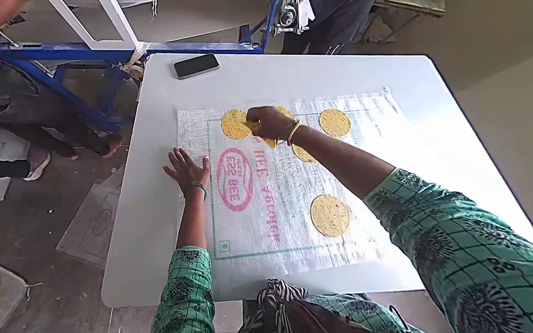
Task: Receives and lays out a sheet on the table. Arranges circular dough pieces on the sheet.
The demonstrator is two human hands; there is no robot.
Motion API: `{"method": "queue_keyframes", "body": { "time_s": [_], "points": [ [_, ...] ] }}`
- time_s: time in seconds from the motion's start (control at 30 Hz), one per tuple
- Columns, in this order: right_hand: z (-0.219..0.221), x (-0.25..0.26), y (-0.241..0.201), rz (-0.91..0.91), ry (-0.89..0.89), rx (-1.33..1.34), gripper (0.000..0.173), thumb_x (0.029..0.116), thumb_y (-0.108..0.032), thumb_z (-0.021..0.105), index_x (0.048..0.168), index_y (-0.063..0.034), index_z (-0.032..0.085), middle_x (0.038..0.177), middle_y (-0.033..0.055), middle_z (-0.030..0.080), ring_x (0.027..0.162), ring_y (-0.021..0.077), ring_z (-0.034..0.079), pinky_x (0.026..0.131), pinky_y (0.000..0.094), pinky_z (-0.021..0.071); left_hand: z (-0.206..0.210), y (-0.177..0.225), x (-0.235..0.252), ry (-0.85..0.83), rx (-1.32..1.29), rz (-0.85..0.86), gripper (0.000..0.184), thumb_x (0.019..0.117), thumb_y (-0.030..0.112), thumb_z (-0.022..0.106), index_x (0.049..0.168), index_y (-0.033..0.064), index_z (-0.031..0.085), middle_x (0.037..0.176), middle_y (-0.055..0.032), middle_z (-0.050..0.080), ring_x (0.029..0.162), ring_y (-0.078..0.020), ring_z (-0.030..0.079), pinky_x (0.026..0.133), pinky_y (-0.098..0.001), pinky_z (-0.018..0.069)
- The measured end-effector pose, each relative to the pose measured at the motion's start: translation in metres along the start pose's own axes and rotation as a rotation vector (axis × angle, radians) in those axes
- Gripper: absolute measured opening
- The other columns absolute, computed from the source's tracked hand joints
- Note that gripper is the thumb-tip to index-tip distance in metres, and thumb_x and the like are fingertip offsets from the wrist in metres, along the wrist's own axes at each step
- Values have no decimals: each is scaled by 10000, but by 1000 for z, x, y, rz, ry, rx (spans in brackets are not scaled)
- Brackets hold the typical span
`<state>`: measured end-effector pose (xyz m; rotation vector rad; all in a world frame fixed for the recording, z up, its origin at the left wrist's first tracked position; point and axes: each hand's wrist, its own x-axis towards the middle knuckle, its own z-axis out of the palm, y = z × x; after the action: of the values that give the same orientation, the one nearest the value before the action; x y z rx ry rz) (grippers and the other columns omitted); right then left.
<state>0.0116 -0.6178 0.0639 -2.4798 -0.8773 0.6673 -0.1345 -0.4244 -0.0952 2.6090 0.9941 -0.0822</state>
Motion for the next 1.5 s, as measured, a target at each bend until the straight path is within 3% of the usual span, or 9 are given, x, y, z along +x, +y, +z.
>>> {"method": "queue_keyframes", "body": {
  "time_s": [0.17,0.3,0.47,0.7,1.0,1.2,1.3,1.4,1.5],
  "points": [
    [93,-101,7,101,-384,-224,398,1010,-95,593,1396,-1,563,1343,285,583,1245,485,572,961,649,486,-3,-8,-3,130,-158,94,661,1034,483,488,1555,81,434,1672,-135,297,1580,-372,120,1210,-689,14],
    [121,-186,30,70,-284,-66,461,1048,-263,586,1444,-30,546,1421,229,575,1291,425,567,1020,572,482,-8,-9,-32,523,-228,394,362,1013,222,491,1264,126,734,1429,-145,617,1463,-480,377,1145,-788,68],
    [110,-290,132,296,-35,22,409,1033,-284,601,1376,-64,636,1427,161,619,1318,359,589,1077,552,461,-8,9,-150,393,-226,429,381,960,228,560,1272,90,730,1439,-209,591,1440,-552,361,1137,-804,82],
    [103,-421,317,645,397,5,435,941,-211,753,1302,17,670,1412,303,574,1347,500,511,1103,663,384,18,-28,-234,122,-25,16,526,985,342,639,1463,131,583,1616,-212,376,1538,-511,150,1156,-776,34],
    [93,-433,336,674,361,8,411,941,-196,756,1288,7,675,1386,296,590,1350,484,508,1119,625,388,-22,-19,-229,164,-152,-43,479,980,239,682,1429,94,602,1613,-230,366,1531,-510,162,1176,-723,124],
    [99,-428,343,685,370,-4,435,931,-205,752,1299,9,666,1383,316,581,1340,510,507,1098,639,404,-22,-15,-214,262,-626,-14,414,980,77,655,1371,-44,597,1574,-322,361,1501,-432,317,1218,-517,289],
    [103,-430,350,659,376,3,436,922,-212,765,1289,6,675,1375,326,584,1330,517,514,1099,654,399,-13,-15,-214,259,-812,-44,396,990,36,620,1370,-70,583,1560,-307,394,1441,-405,426,1154,-508,390],
    [105,-435,350,627,389,16,403,945,-169,725,1300,11,666,1383,325,578,1333,504,520,1108,656,390,-10,-13,-216,178,-986,-210,399,1034,49,573,1426,-23,540,1522,-260,463,1199,-375,621,895,-499,558],
    [111,-444,344,588,459,54,389,959,-100,653,1317,50,645,1424,355,536,1366,534,480,1124,675,357,-17,-13,-219,124,-1139,-335,369,1066,59,507,1429,-7,530,1427,-273,537,1088,-362,651,799,-475,557]
  ]
}}
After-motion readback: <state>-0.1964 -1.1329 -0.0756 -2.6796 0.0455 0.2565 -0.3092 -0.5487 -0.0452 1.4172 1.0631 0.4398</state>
